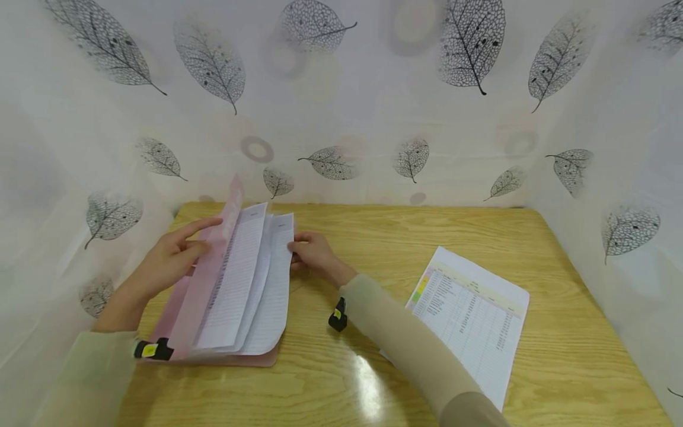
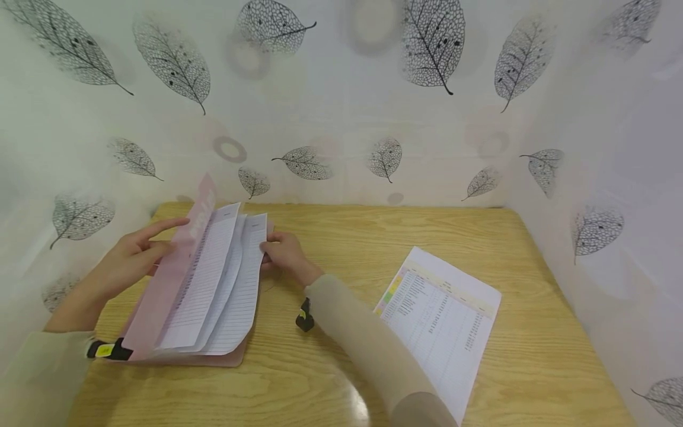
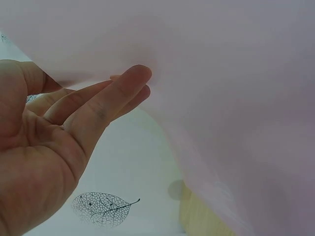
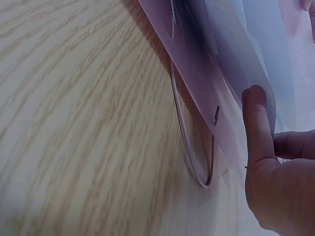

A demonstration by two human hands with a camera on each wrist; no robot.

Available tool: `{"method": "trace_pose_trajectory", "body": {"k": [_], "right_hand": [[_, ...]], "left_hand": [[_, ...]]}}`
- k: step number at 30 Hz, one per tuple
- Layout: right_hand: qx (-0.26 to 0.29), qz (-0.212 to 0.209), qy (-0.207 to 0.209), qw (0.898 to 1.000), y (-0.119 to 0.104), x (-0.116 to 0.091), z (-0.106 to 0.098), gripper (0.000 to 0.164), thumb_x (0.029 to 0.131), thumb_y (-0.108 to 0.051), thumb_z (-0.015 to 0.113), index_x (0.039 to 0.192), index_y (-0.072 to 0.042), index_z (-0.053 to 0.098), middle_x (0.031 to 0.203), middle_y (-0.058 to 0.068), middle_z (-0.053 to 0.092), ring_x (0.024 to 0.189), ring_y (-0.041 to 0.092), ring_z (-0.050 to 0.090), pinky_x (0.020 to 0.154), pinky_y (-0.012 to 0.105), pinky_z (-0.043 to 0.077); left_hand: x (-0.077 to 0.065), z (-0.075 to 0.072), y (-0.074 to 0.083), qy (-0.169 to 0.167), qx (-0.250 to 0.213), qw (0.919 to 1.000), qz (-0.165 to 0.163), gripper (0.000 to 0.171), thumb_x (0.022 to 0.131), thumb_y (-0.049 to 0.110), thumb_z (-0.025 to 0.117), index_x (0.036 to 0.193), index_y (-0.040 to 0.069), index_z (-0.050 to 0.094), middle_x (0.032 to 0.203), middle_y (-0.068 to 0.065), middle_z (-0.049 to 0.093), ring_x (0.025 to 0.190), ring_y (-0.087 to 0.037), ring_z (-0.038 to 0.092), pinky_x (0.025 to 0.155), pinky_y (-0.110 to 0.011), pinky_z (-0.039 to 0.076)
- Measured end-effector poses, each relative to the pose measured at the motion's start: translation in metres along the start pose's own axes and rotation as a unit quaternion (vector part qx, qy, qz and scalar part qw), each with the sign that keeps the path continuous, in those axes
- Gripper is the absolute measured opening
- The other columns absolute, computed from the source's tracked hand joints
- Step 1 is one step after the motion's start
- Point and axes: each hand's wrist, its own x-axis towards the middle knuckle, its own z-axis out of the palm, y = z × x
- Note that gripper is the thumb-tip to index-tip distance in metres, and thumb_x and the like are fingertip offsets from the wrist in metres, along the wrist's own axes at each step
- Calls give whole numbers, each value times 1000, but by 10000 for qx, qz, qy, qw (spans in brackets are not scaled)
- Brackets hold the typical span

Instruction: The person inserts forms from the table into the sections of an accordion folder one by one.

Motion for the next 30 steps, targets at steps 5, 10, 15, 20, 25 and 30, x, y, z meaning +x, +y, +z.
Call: {"method": "trace_pose_trajectory", "body": {"k": [5,10,15,20,25,30], "right_hand": [[-43,17,66,10000,1,2,2,35,106,-7,58,137,9,62,102,22,75,69,13,68,60,23,59],[27,25,95,9999,2,3,5,34,105,-6,59,135,9,63,102,23,75,69,13,68,62,24,60],[152,44,99,9998,0,5,10,33,104,-5,60,133,10,64,94,19,75,66,11,68,61,23,59],[263,30,122,9996,3,9,15,36,103,-4,60,137,10,62,99,24,75,66,12,68,62,25,60],[377,-105,393,9985,4,9,19,38,100,-4,63,136,6,56,98,20,73,67,14,68,59,24,58],[352,-132,538,9978,3,10,23,22,101,-4,64,119,7,59,87,12,68,67,14,66,57,22,56]], "left_hand": [[-1,0,0,-24,13,10000,7,50,110,17,51,160,16,46,63,9,31,52,-8,35,51,-29,41],[-1,0,1,-19,6,10000,68,49,110,16,51,159,15,46,62,9,31,52,-9,35,51,-30,41],[0,1,-1,-9,-58,9999,108,49,110,15,52,159,15,47,61,10,31,50,-9,35,50,-30,40],[0,1,-1,-9,-92,9999,88,49,110,15,52,159,15,47,61,10,31,51,-9,34,50,-30,40],[0,1,0,8,-90,9999,62,49,109,14,52,159,15,47,61,11,31,51,-8,34,50,-30,40],[0,0,1,35,-65,9999,77,49,109,14,52,158,15,48,61,11,31,51,-7,34,49,-30,39]]}}
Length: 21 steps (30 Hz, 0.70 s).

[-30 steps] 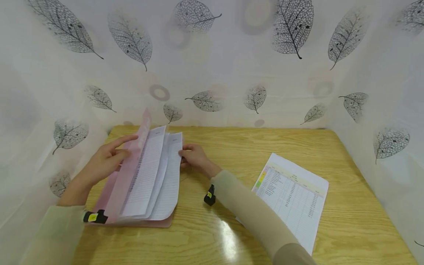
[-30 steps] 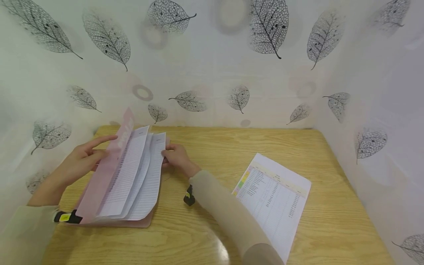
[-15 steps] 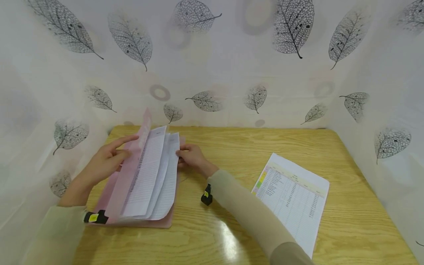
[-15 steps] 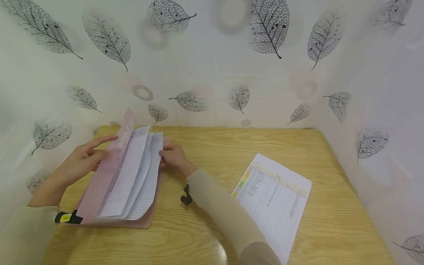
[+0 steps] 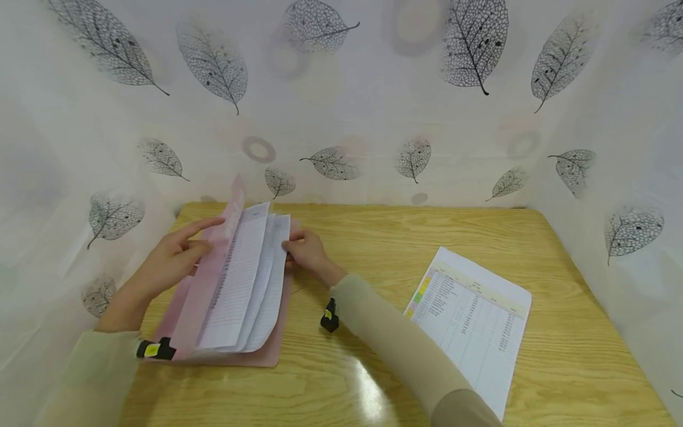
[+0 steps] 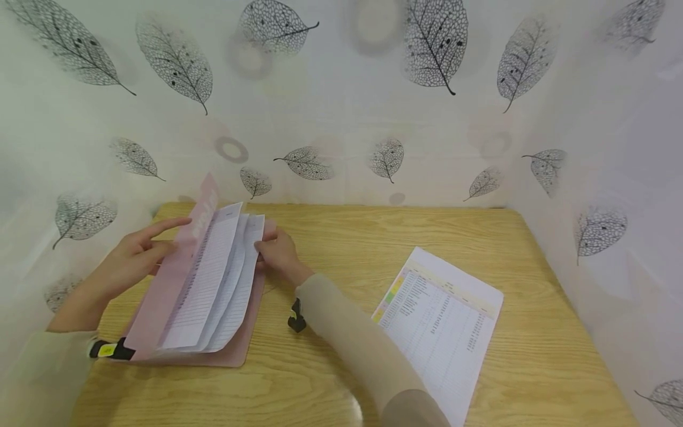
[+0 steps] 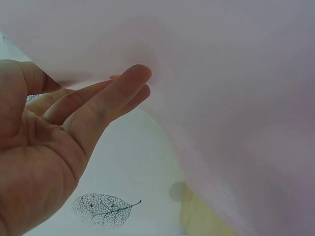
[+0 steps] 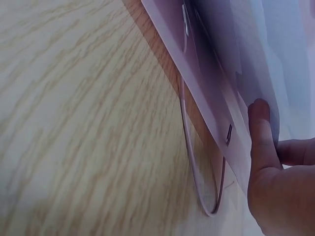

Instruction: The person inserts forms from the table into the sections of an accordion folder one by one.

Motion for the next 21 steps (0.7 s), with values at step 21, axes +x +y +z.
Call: {"method": "trace_pose_trajectory", "body": {"k": [21], "right_hand": [[-429,-5,107,9990,3,6,7,20,100,-6,67,114,9,68,79,5,64,62,10,61,53,19,52]], "left_hand": [[0,0,-1,-53,-38,10000,24,49,110,15,52,158,15,47,61,10,30,50,-9,33,48,-31,39]]}}
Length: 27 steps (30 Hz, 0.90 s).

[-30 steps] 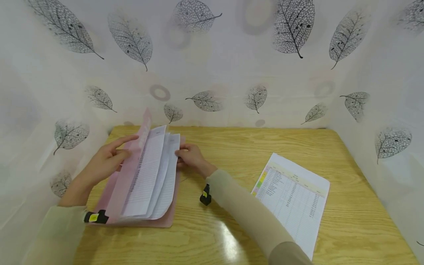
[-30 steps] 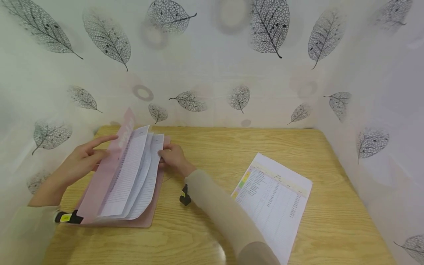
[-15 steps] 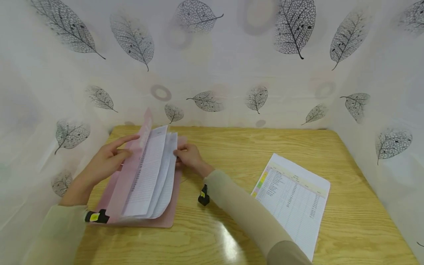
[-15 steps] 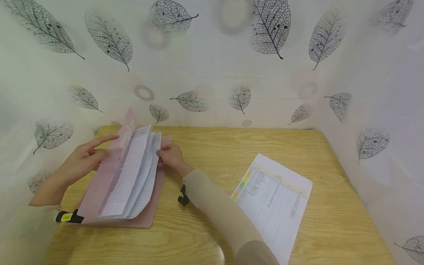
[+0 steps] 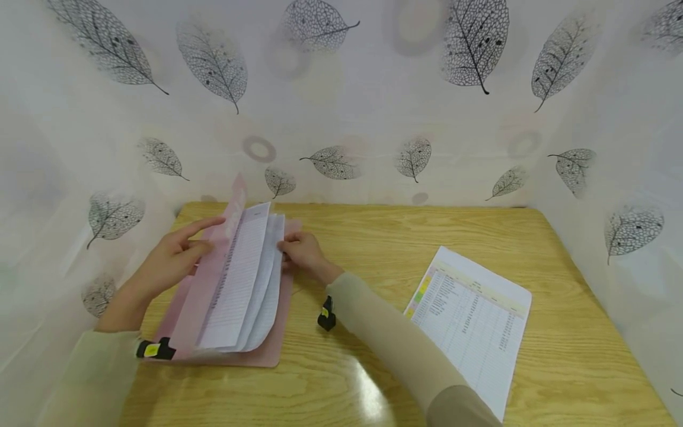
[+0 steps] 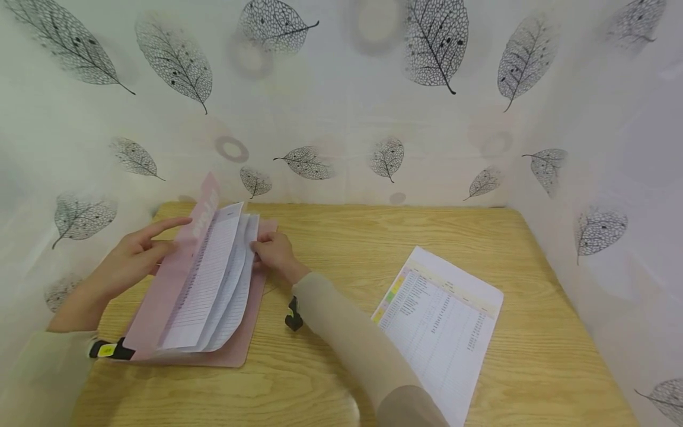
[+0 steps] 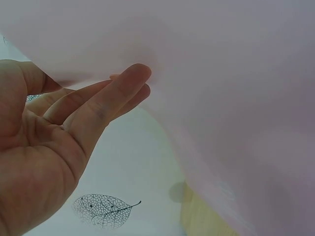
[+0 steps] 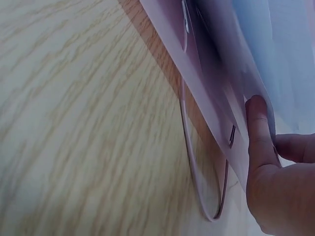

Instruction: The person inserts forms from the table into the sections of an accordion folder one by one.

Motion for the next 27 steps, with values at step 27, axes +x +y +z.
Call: {"method": "trace_pose_trajectory", "body": {"k": [27], "right_hand": [[325,228,-276,9988,-5,-4,-7,22,100,-4,65,114,12,72,71,7,68,59,13,67,58,26,60]], "left_hand": [[-2,-2,2,32,145,9998,-107,50,110,17,52,159,17,46,61,9,31,51,-10,34,51,-30,41]]}}
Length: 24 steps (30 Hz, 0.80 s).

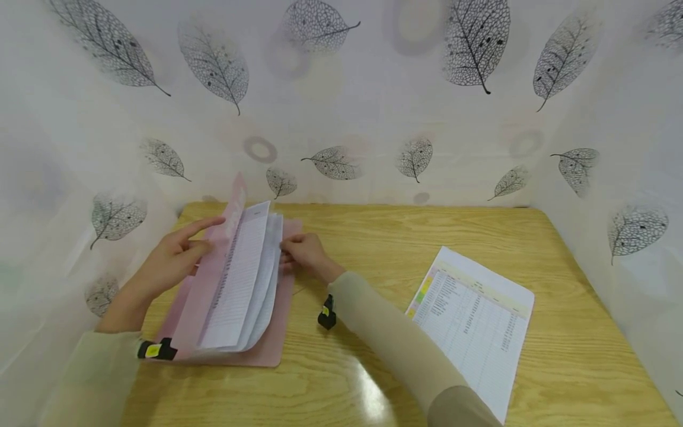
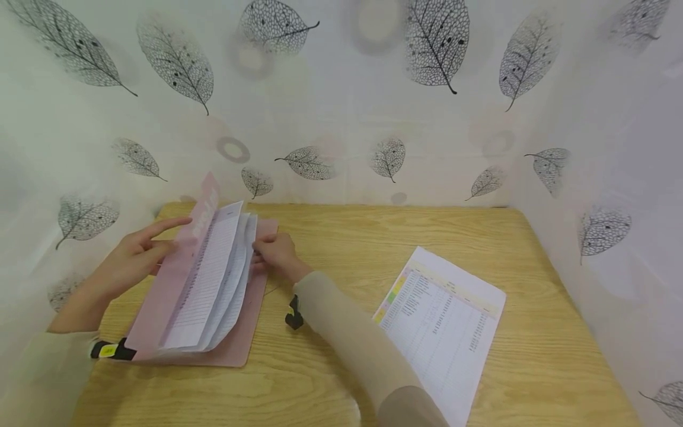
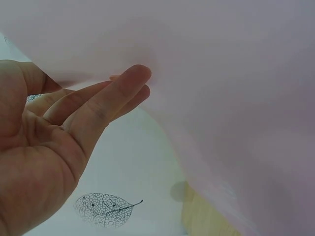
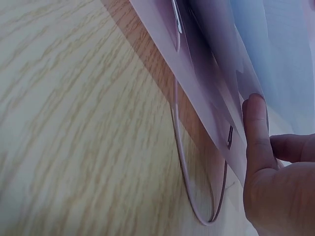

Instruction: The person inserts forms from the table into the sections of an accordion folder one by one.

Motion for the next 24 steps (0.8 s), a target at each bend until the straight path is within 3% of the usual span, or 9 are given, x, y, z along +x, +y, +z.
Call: {"method": "trace_pose_trajectory", "body": {"k": [8,16,24], "right_hand": [[42,29,-92,9999,-1,-1,-5,24,101,-7,66,118,10,72,80,13,74,61,14,69,63,31,63],[454,73,-401,9981,-5,-8,-19,27,103,-2,59,124,14,67,105,32,74,66,20,73,74,40,65],[387,-121,-456,9981,-6,-16,-46,33,104,-3,60,130,16,63,94,17,74,74,19,76,79,39,65]], "left_hand": [[1,0,0,19,-4,10000,51,50,110,15,52,160,17,46,60,9,31,50,-10,35,50,-31,38],[1,1,2,11,-42,10000,25,50,110,16,52,160,15,46,60,9,33,50,-10,36,50,-31,39],[-1,1,0,3,5,10000,1,50,110,18,52,160,17,46,60,9,33,51,-11,37,51,-31,39]]}}
